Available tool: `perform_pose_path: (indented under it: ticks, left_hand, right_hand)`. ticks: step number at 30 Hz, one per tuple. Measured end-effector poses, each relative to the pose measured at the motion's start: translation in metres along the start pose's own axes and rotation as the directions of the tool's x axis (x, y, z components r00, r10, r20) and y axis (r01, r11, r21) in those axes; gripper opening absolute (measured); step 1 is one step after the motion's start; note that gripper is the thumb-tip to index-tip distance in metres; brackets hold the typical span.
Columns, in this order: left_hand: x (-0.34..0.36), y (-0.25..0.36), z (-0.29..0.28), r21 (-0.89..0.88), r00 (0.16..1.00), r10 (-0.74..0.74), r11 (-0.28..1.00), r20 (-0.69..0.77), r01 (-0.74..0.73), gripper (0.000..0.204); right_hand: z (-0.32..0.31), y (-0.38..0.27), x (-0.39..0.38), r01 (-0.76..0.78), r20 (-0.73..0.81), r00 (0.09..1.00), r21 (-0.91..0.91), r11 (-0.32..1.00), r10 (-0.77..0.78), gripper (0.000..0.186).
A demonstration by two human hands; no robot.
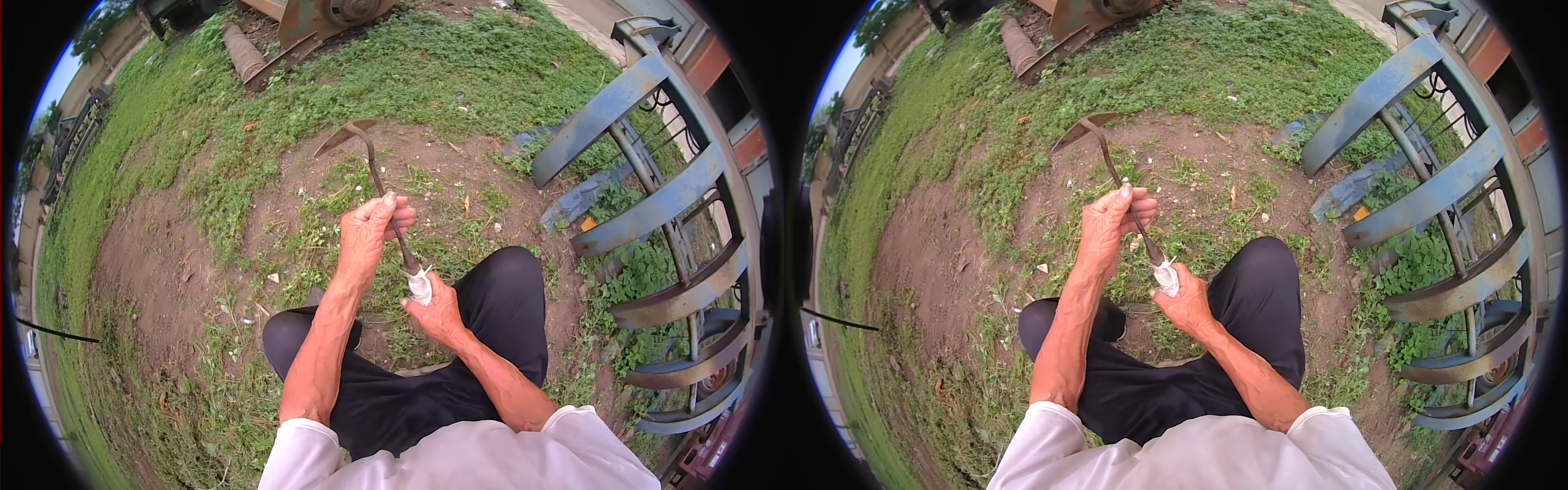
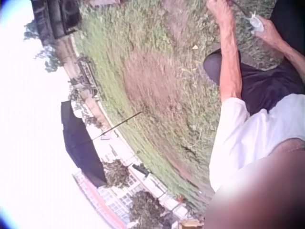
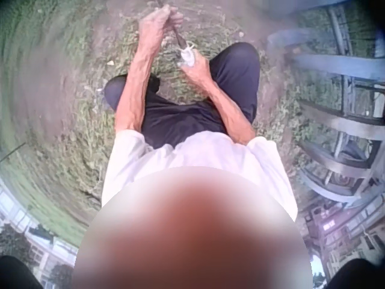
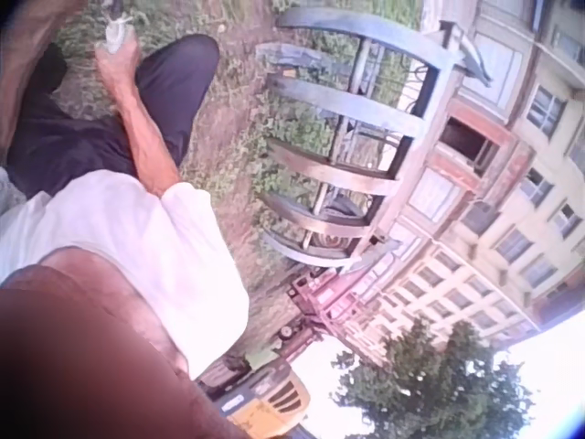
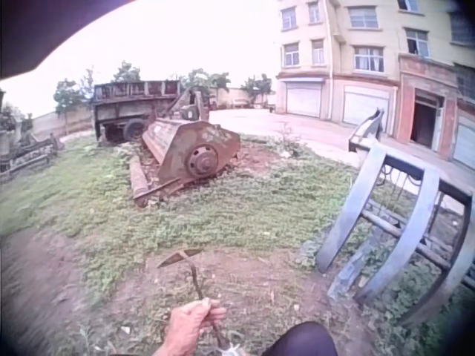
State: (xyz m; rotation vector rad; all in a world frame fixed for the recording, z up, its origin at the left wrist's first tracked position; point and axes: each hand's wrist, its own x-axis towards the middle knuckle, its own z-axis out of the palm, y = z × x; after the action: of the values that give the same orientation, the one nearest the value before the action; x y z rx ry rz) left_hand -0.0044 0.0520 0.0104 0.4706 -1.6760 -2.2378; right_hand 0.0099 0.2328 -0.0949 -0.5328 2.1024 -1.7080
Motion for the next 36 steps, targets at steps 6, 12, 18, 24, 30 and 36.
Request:
perform_pose_path:
  ticks: [6,12,18,24,30,36]
  left_hand:
    - [0.001,-0.008,-0.002,-0.027,1.0,-0.028,0.999,-0.003,0.028,0.047]
    - [0.0,-0.007,-0.002,-0.012,1.0,-0.022,1.0,-0.008,0.022,0.042]
    - [0.003,-0.022,-0.008,0.044,0.995,0.093,0.995,-0.034,-0.092,0.046]
    - [0.002,-0.019,-0.01,0.297,0.984,0.143,0.949,-0.107,-0.106,0.037]
    - [-0.008,-0.004,-0.009,0.4,0.961,0.241,0.901,-0.138,-0.169,0.034]
    - [-0.017,0.006,-0.008,0.496,0.93,0.344,0.835,-0.132,-0.239,0.034]
  right_hand:
    - [0.001,-0.017,-0.005,-0.114,0.079,0.992,0.151,0.982,0.103,0.031]
    - [0.0,-0.026,-0.007,-0.094,0.1,0.992,0.205,0.974,0.075,0.027]
    - [-0.008,-0.017,-0.004,-0.201,0.098,0.979,0.356,0.912,0.177,0.042]
    - [-0.005,-0.015,0.004,-0.303,0.073,0.952,0.387,0.871,0.299,0.042]
    - [0.002,-0.005,0.004,-0.403,0.162,0.914,0.235,0.885,0.373,0.035]
    - [0.009,0.007,0.003,-0.382,0.282,0.891,0.042,0.923,0.355,0.032]
